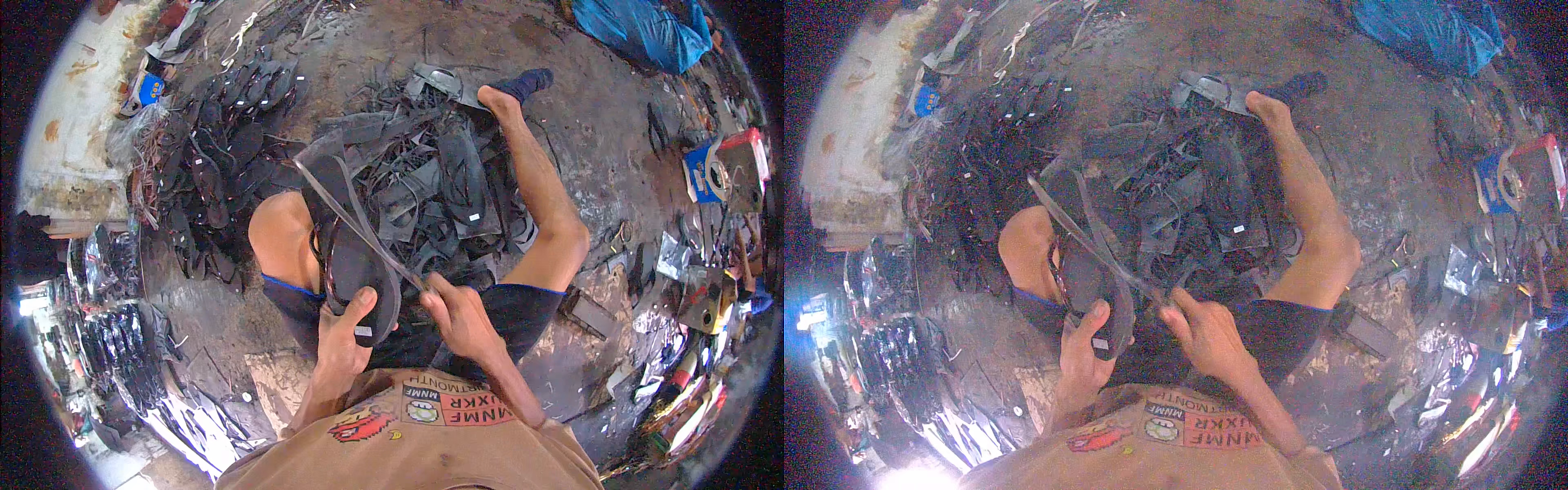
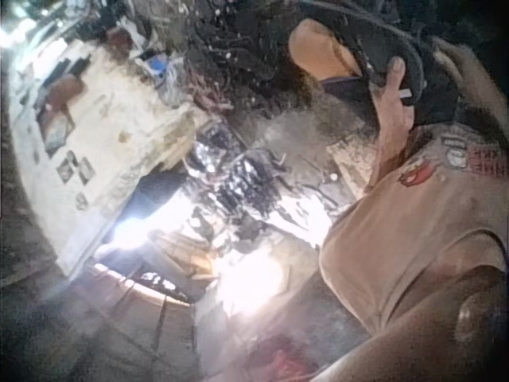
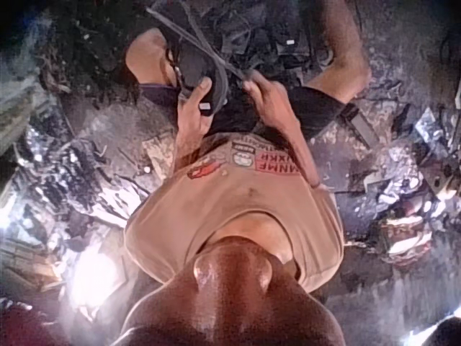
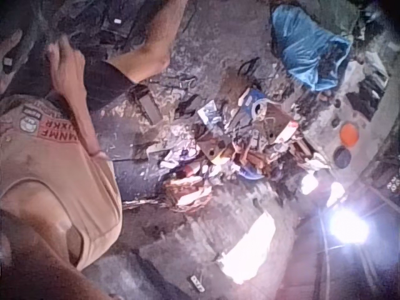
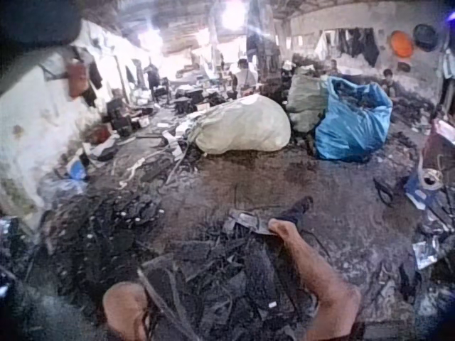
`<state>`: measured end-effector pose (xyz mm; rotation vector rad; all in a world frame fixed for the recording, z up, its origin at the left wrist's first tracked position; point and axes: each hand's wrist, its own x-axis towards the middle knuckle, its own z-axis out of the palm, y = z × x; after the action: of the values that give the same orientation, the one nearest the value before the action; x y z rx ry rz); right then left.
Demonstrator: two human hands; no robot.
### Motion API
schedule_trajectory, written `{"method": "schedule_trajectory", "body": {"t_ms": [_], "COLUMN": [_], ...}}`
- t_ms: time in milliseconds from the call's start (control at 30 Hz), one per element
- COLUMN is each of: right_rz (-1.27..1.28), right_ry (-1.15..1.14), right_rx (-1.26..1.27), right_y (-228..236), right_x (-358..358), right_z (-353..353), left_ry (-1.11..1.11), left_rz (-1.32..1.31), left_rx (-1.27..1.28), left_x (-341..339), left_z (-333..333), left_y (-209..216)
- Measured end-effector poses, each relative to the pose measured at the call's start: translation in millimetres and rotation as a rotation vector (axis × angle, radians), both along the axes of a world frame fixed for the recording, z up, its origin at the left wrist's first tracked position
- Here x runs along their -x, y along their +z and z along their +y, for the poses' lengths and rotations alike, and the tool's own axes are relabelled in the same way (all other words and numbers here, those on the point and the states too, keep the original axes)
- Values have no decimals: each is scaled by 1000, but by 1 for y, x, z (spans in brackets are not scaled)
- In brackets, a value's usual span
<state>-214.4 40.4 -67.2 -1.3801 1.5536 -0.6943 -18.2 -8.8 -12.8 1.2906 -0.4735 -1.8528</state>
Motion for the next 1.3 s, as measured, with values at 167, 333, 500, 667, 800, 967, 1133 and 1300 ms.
{"method": "schedule_trajectory", "body": {"t_ms": [167, 333, 500, 667, 800, 967, 1133, 1300], "right_rz": [-100, -716, -526, -532, -104, 25, 126, 214], "right_ry": [-175, -360, -434, -397, -170, -138, -38, 279], "right_rx": [202, 129, 246, 266, 10, -132, -46, -103], "right_y": [-13, -5, 33, 61, 46, 36, 26, 69], "right_x": [-17, 2, 6, -3, 14, -2, 32, 58], "right_z": [-75, -141, -120, -55, 53, 143, 70, -34], "left_ry": [-53, -132, -573, -268, -361, -301, -347, -394], "left_rz": [-57, -338, -202, -289, -76, -40, -104, -155], "left_rx": [-50, -51, 614, 318, 111, 31, 67, 6], "left_x": [-4, 8, -5, 16, -13, -19, -19, -18], "left_z": [3, 2, -37, -72, -58, -42, -43, -51], "left_y": [8, 1, 12, 41, 49, 47, 44, 47]}}
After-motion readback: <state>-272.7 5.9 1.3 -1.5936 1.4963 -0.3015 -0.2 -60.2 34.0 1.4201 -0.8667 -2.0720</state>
